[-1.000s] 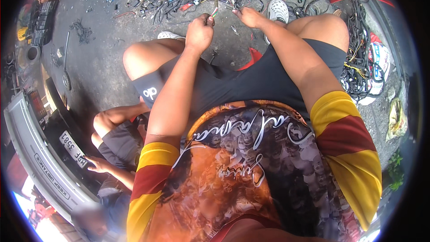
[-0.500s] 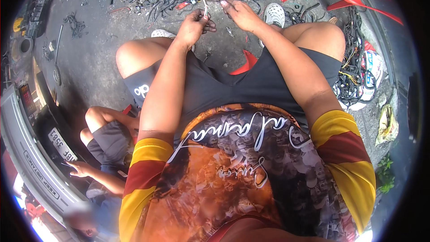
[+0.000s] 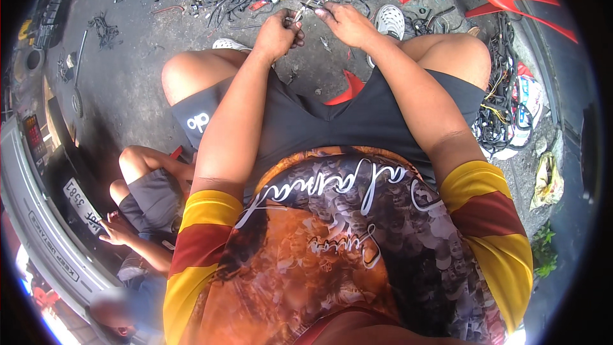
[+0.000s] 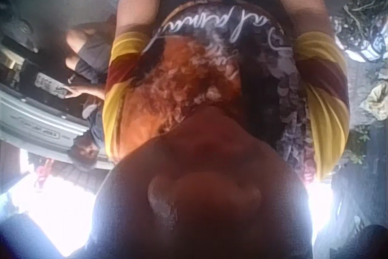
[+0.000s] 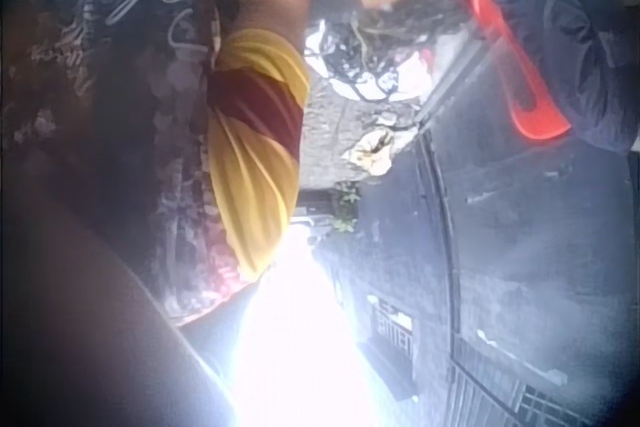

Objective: Stripping and splicing automotive electrical wires for a harness repair.

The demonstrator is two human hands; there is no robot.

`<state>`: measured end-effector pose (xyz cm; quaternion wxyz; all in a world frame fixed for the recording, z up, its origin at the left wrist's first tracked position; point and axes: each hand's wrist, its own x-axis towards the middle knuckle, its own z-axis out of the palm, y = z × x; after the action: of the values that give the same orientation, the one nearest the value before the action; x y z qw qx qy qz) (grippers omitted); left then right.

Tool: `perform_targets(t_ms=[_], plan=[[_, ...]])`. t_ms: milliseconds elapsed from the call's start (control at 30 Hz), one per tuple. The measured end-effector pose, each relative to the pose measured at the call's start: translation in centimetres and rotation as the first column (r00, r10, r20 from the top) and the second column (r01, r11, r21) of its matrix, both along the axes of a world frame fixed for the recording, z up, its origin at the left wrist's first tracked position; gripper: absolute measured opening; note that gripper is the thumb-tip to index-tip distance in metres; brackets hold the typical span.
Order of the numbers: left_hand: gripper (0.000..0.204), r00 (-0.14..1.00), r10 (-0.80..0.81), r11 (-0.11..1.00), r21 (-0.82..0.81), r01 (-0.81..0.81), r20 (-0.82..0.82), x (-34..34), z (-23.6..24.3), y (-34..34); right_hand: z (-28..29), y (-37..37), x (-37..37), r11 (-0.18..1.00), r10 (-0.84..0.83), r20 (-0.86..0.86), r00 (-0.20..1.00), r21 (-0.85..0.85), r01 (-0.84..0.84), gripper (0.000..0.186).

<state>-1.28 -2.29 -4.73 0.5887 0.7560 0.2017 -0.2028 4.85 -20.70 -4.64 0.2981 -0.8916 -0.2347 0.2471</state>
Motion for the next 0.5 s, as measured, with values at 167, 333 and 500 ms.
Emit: perform_targets(t_ms=[167,333,500], plan=[[0.021,0.988,-0.144,0.953,0.278,0.122,0.058,0.1,-1.2,0.4,-0.7,0.2,-0.5,1.0,-0.006,0.015,1.0,-0.008,0.006,0.052],[0.023,0.994,0.063,0.99,-0.122,-0.074,-0.09,0.0,0.6,-0.6,-0.9,0.6,-0.8,0.998,0.05,0.033,0.998,0.035,-0.051,0.047],[0.022,0.979,0.13,0.951,-0.26,-0.167,-0.155,-0.2,1.0,-1.1,-0.7,1.0,-0.6,0.997,0.082,0.087,0.993,-0.002,-0.083,0.044]])
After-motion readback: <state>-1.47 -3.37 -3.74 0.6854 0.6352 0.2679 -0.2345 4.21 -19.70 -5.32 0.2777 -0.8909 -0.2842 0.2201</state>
